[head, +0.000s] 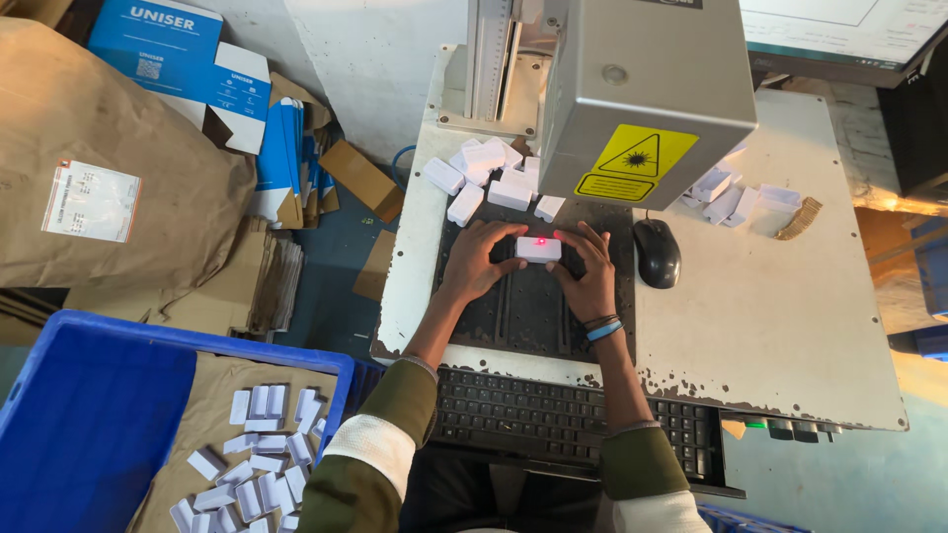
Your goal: The person repeatedly places small white rectangular components onto a laser marking machine's platform, activates the laser, and then removes the marked items. They handle the components one at a time, moving them between a blue bin and the machine.
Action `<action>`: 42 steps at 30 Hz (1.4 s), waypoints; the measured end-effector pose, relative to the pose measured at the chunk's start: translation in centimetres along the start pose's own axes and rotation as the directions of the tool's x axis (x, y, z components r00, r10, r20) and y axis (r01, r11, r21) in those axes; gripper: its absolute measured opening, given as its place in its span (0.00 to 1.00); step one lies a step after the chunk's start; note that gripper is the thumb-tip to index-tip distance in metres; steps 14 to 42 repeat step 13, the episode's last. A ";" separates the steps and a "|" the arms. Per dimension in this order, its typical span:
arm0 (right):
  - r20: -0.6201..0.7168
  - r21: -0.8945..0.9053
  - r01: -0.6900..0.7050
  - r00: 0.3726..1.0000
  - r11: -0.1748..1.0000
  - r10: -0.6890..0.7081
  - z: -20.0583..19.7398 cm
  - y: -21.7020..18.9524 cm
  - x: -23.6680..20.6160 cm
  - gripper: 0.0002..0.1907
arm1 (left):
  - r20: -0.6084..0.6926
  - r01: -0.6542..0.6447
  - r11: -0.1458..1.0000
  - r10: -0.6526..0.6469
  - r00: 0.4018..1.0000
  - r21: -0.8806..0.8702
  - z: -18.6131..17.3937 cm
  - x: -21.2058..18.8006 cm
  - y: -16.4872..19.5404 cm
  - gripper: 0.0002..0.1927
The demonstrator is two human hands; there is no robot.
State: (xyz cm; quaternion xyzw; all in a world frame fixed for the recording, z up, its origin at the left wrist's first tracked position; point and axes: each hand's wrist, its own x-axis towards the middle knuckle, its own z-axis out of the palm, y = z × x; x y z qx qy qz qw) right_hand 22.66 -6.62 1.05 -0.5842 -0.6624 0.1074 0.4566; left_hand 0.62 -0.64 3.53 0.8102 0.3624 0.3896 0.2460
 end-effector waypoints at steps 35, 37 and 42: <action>0.012 0.016 0.001 1.000 1.000 -0.001 -0.1 -0.5 0.3 0.25 | -0.008 0.037 0.999 -0.038 0.999 -0.025 0.0 -0.1 0.1 0.30; 0.012 0.016 0.001 1.000 1.000 -0.001 -0.1 -0.5 0.3 0.25 | -0.008 0.037 0.999 -0.038 0.999 -0.025 0.0 -0.1 0.1 0.30; 0.012 0.016 0.001 1.000 1.000 -0.001 -0.1 -0.5 0.3 0.25 | -0.008 0.037 0.999 -0.038 0.999 -0.025 0.0 -0.1 0.1 0.30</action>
